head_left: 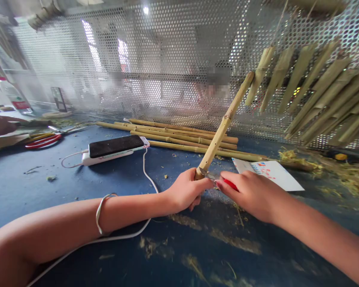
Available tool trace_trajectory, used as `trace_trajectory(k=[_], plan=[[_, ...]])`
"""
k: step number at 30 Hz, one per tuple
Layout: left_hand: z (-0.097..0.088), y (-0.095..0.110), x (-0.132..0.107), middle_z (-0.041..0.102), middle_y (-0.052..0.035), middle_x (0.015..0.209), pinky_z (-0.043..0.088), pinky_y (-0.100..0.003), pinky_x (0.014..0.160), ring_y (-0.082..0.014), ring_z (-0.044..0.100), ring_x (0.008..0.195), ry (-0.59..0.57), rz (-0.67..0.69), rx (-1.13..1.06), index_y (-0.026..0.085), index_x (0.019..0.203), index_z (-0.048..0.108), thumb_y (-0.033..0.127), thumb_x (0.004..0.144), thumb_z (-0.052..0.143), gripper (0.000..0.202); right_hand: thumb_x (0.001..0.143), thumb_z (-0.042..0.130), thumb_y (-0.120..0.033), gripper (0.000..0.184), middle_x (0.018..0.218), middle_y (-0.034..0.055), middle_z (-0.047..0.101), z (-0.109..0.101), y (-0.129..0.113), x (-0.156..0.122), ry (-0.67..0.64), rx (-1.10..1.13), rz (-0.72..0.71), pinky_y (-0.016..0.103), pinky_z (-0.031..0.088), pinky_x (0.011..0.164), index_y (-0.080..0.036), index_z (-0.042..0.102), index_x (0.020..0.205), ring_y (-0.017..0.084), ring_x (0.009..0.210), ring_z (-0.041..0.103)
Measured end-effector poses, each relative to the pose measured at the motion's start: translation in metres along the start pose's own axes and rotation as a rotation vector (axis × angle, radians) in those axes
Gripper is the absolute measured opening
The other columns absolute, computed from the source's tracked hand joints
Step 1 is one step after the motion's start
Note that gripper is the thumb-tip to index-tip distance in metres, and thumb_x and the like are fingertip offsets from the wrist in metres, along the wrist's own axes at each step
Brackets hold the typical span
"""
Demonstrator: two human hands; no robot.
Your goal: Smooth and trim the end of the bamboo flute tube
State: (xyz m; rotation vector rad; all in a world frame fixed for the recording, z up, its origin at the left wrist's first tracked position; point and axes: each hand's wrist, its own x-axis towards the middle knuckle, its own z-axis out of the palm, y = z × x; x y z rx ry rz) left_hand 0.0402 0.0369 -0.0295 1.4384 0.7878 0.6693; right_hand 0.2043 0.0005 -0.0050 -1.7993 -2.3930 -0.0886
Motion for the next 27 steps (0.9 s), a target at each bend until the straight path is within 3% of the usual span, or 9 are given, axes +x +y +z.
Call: trace_trajectory(k=[7, 27], plan=[[0.002, -0.01, 0.003, 0.031, 0.0125, 0.042, 0.028, -0.016, 0.025, -0.0041, 0.031, 0.028, 0.041, 0.024, 0.064, 0.022, 0.074, 0.033, 0.056, 0.069, 0.053, 0.04, 0.084, 0.027, -0.046, 0.038, 0.051, 0.0005, 0.051, -0.003, 0.002, -0.001, -0.02, -0.042, 0.016, 0.025, 0.02, 0.044, -0.022, 0.046, 0.061, 0.014, 0.047, 0.047], [0.0, -0.009, 0.007, 0.03, 0.0109, 0.038, 0.024, -0.016, 0.025, -0.0034, 0.028, 0.029, 0.06, -0.066, 0.048, 0.02, 0.062, 0.035, 0.059, 0.059, 0.06, 0.046, 0.083, 0.028, -0.047, 0.038, 0.053, 0.0007, 0.054, 0.001, 0.006, -0.001, -0.004, -0.062, 0.006, 0.025, 0.022, 0.044, -0.023, 0.051, 0.065, 0.014, 0.049, 0.048]])
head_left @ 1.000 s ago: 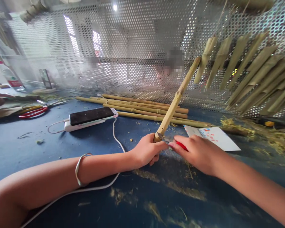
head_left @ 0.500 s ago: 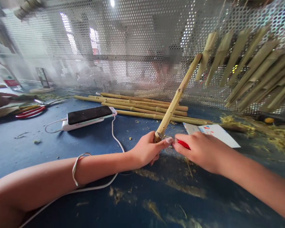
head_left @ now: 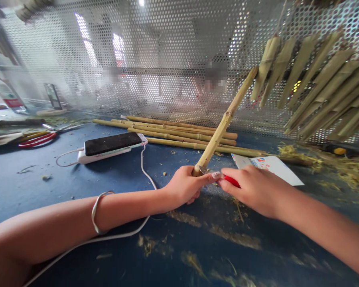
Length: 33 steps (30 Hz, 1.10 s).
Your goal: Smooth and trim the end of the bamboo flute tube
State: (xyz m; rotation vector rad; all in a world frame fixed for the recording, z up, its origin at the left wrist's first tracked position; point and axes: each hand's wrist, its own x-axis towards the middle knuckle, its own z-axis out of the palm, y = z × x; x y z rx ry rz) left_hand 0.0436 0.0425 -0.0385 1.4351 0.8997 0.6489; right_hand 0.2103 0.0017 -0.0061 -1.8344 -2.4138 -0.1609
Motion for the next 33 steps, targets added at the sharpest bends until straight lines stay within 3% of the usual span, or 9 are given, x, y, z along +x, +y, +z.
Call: trace_trajectory(k=[9, 13, 21, 25, 33], plan=[[0.0, -0.001, 0.0, 0.03, 0.0112, 0.04, 0.022, -0.016, 0.029, -0.0038, 0.028, 0.031, -0.003, -0.008, 0.028, 0.021, 0.066, 0.033, 0.06, 0.06, 0.058, 0.047, 0.082, 0.028, -0.046, 0.036, 0.056, 0.0025, 0.057, -0.001, -0.008, 0.0, -0.025, -0.053, 0.057, 0.025, 0.023, 0.044, -0.024, 0.052, 0.068, 0.017, 0.052, 0.053], [0.0, -0.005, 0.001, 0.031, 0.0104, 0.041, 0.021, -0.017, 0.032, -0.0035, 0.029, 0.033, 0.05, 0.044, 0.069, 0.02, 0.065, 0.034, 0.06, 0.062, 0.056, 0.045, 0.082, 0.028, -0.046, 0.035, 0.059, 0.0032, 0.059, -0.001, -0.013, -0.002, -0.04, -0.058, 0.083, 0.026, 0.023, 0.044, -0.023, 0.052, 0.069, 0.018, 0.054, 0.054], [0.001, -0.009, 0.002, 0.033, 0.0098, 0.043, 0.025, -0.018, 0.034, -0.0042, 0.033, 0.035, 0.115, 0.036, 0.142, 0.02, 0.066, 0.037, 0.061, 0.063, 0.053, 0.044, 0.083, 0.029, -0.042, 0.032, 0.055, 0.005, 0.06, 0.01, -0.024, -0.01, 0.086, -0.163, 0.142, 0.027, 0.019, 0.042, -0.023, 0.053, 0.073, 0.021, 0.049, 0.056], [0.003, -0.002, 0.001, 0.029, 0.0108, 0.042, 0.023, -0.017, 0.031, -0.0037, 0.03, 0.032, 0.117, -0.019, 0.077, 0.021, 0.068, 0.036, 0.065, 0.065, 0.048, 0.046, 0.084, 0.026, -0.041, 0.036, 0.055, 0.0057, 0.06, 0.008, -0.024, -0.005, 0.069, -0.07, 0.181, 0.027, 0.02, 0.042, -0.022, 0.054, 0.073, 0.021, 0.049, 0.056], [0.002, 0.004, -0.002, 0.027, 0.0113, 0.042, 0.022, -0.015, 0.028, -0.0026, 0.026, 0.032, 0.033, -0.023, 0.013, 0.022, 0.068, 0.033, 0.06, 0.061, 0.057, 0.046, 0.082, 0.027, -0.045, 0.037, 0.063, 0.0047, 0.062, 0.003, -0.013, -0.001, -0.017, 0.088, 0.138, 0.027, 0.028, 0.045, -0.024, 0.057, 0.074, 0.021, 0.059, 0.058]])
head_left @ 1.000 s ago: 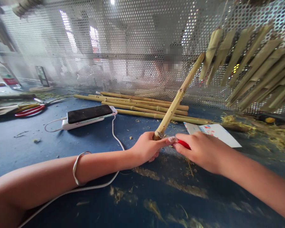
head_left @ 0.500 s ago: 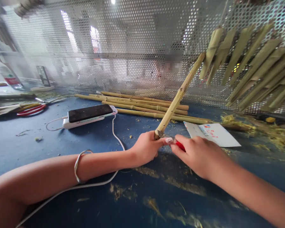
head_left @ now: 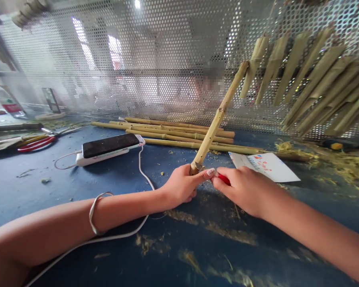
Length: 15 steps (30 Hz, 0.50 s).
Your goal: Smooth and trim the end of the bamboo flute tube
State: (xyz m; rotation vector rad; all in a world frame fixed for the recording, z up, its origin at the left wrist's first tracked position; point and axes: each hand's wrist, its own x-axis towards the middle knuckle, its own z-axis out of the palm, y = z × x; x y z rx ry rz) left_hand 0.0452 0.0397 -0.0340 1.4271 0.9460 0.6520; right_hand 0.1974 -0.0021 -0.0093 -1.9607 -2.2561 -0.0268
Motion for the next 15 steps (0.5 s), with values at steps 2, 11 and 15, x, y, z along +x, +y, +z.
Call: trace_trajectory(k=[2, 11, 15], plan=[[-0.0008, 0.0003, -0.0009, 0.028, 0.0111, 0.042, 0.022, -0.015, 0.028, -0.0028, 0.027, 0.032, -0.011, 0.016, 0.014, 0.021, 0.068, 0.034, 0.059, 0.061, 0.059, 0.045, 0.082, 0.028, -0.044, 0.036, 0.065, 0.0045, 0.063, -0.0002, -0.0003, -0.0006, -0.013, 0.003, -0.006, 0.027, 0.029, 0.046, -0.025, 0.058, 0.076, 0.021, 0.06, 0.058], [-0.0016, -0.0058, 0.0016, 0.028, 0.0113, 0.043, 0.023, -0.014, 0.028, -0.0026, 0.029, 0.031, -0.014, 0.035, -0.009, 0.021, 0.067, 0.032, 0.057, 0.063, 0.058, 0.044, 0.082, 0.026, -0.045, 0.039, 0.061, 0.0054, 0.062, 0.0018, -0.0065, -0.0045, 0.015, -0.058, 0.023, 0.027, 0.026, 0.044, -0.024, 0.058, 0.075, 0.021, 0.056, 0.058], [0.0001, -0.0061, 0.0028, 0.028, 0.0111, 0.042, 0.023, -0.014, 0.028, -0.0031, 0.03, 0.03, 0.036, 0.016, 0.015, 0.021, 0.066, 0.034, 0.059, 0.063, 0.056, 0.044, 0.082, 0.027, -0.044, 0.036, 0.057, 0.0044, 0.06, 0.0042, -0.0084, -0.0056, 0.042, -0.126, 0.053, 0.026, 0.023, 0.042, -0.023, 0.055, 0.072, 0.021, 0.053, 0.058]])
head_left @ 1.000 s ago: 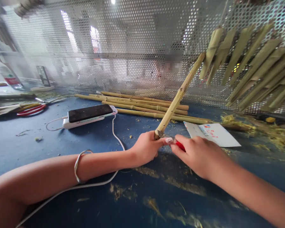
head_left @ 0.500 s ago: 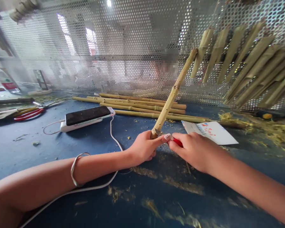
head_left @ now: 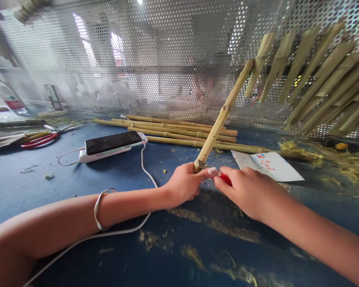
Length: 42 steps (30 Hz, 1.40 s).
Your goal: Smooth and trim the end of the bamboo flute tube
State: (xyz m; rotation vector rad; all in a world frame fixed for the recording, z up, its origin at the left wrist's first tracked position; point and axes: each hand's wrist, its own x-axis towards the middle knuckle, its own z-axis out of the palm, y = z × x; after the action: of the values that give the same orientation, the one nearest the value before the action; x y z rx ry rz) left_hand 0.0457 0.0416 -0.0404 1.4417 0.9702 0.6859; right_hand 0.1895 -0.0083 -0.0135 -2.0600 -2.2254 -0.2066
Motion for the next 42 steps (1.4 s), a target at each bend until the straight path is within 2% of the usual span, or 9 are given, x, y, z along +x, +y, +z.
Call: trace_trajectory(k=[5, 11, 15, 19, 24, 27, 33, 38, 42], plan=[[0.0, 0.004, 0.0, 0.029, 0.0111, 0.041, 0.022, -0.014, 0.027, -0.0031, 0.028, 0.029, -0.013, -0.052, -0.039, 0.021, 0.066, 0.033, 0.06, 0.063, 0.055, 0.044, 0.084, 0.028, -0.042, 0.034, 0.055, 0.0056, 0.061, 0.004, -0.005, -0.002, 0.1, -0.121, -0.006, 0.027, 0.019, 0.041, -0.022, 0.055, 0.077, 0.022, 0.05, 0.058], [-0.002, 0.006, 0.0, 0.028, 0.0116, 0.041, 0.018, -0.014, 0.027, -0.0027, 0.024, 0.03, -0.04, -0.067, -0.092, 0.022, 0.066, 0.031, 0.057, 0.063, 0.058, 0.044, 0.087, 0.028, -0.034, 0.031, 0.052, 0.0079, 0.06, 0.0, -0.008, -0.001, 0.234, -0.333, 0.006, 0.027, 0.016, 0.041, -0.019, 0.054, 0.081, 0.024, 0.049, 0.059], [-0.004, 0.006, -0.001, 0.027, 0.0122, 0.039, 0.018, -0.014, 0.026, -0.0027, 0.024, 0.03, -0.087, -0.038, -0.103, 0.022, 0.064, 0.029, 0.054, 0.056, 0.065, 0.049, 0.085, 0.031, -0.04, 0.029, 0.056, 0.0043, 0.06, 0.001, 0.004, 0.006, 0.142, -0.148, -0.029, 0.026, 0.019, 0.041, -0.022, 0.052, 0.075, 0.02, 0.05, 0.057], [-0.007, 0.006, -0.003, 0.025, 0.0126, 0.036, 0.018, -0.014, 0.026, -0.0025, 0.022, 0.03, -0.15, -0.017, -0.13, 0.021, 0.062, 0.029, 0.053, 0.054, 0.067, 0.05, 0.084, 0.03, -0.038, 0.029, 0.054, 0.0014, 0.057, 0.002, 0.01, 0.009, 0.039, 0.049, -0.111, 0.025, 0.023, 0.043, -0.023, 0.049, 0.067, 0.016, 0.051, 0.053], [-0.009, 0.007, -0.003, 0.024, 0.0129, 0.036, 0.019, -0.015, 0.027, -0.0023, 0.021, 0.029, -0.204, -0.01, -0.15, 0.021, 0.062, 0.033, 0.053, 0.056, 0.066, 0.047, 0.083, 0.03, -0.04, 0.029, 0.058, 0.0017, 0.058, -0.001, 0.01, 0.008, -0.028, 0.089, -0.155, 0.025, 0.025, 0.046, -0.024, 0.049, 0.069, 0.017, 0.055, 0.055], [-0.009, 0.006, -0.002, 0.025, 0.0122, 0.035, 0.02, -0.015, 0.026, -0.0027, 0.022, 0.028, -0.181, 0.001, -0.112, 0.021, 0.061, 0.032, 0.055, 0.058, 0.064, 0.047, 0.083, 0.029, -0.041, 0.03, 0.06, 0.0023, 0.06, -0.001, 0.01, 0.009, -0.033, 0.039, -0.15, 0.026, 0.025, 0.046, -0.024, 0.05, 0.07, 0.019, 0.057, 0.057], [-0.004, 0.004, 0.001, 0.026, 0.0113, 0.036, 0.02, -0.015, 0.025, -0.0034, 0.022, 0.028, -0.046, -0.029, -0.045, 0.021, 0.062, 0.032, 0.058, 0.065, 0.054, 0.043, 0.084, 0.027, -0.042, 0.033, 0.059, 0.0059, 0.062, 0.003, 0.007, 0.007, 0.131, -0.155, -0.092, 0.028, 0.021, 0.044, -0.023, 0.054, 0.077, 0.023, 0.054, 0.059], [-0.002, 0.006, 0.003, 0.025, 0.012, 0.037, 0.018, -0.015, 0.025, -0.0029, 0.02, 0.029, -0.064, -0.05, -0.056, 0.022, 0.064, 0.03, 0.054, 0.067, 0.056, 0.041, 0.083, 0.031, -0.042, 0.033, 0.056, 0.0063, 0.061, 0.003, 0.009, 0.009, 0.235, -0.217, -0.04, 0.028, 0.023, 0.043, -0.022, 0.056, 0.078, 0.024, 0.052, 0.058], [-0.003, 0.01, 0.001, 0.026, 0.0122, 0.037, 0.018, -0.014, 0.025, -0.0028, 0.02, 0.029, -0.094, -0.049, -0.038, 0.022, 0.065, 0.029, 0.048, 0.068, 0.059, 0.039, 0.084, 0.027, -0.046, 0.04, 0.055, 0.0075, 0.061, -0.001, 0.019, 0.015, 0.294, -0.223, 0.044, 0.028, 0.02, 0.043, -0.021, 0.058, 0.079, 0.024, 0.051, 0.058]])
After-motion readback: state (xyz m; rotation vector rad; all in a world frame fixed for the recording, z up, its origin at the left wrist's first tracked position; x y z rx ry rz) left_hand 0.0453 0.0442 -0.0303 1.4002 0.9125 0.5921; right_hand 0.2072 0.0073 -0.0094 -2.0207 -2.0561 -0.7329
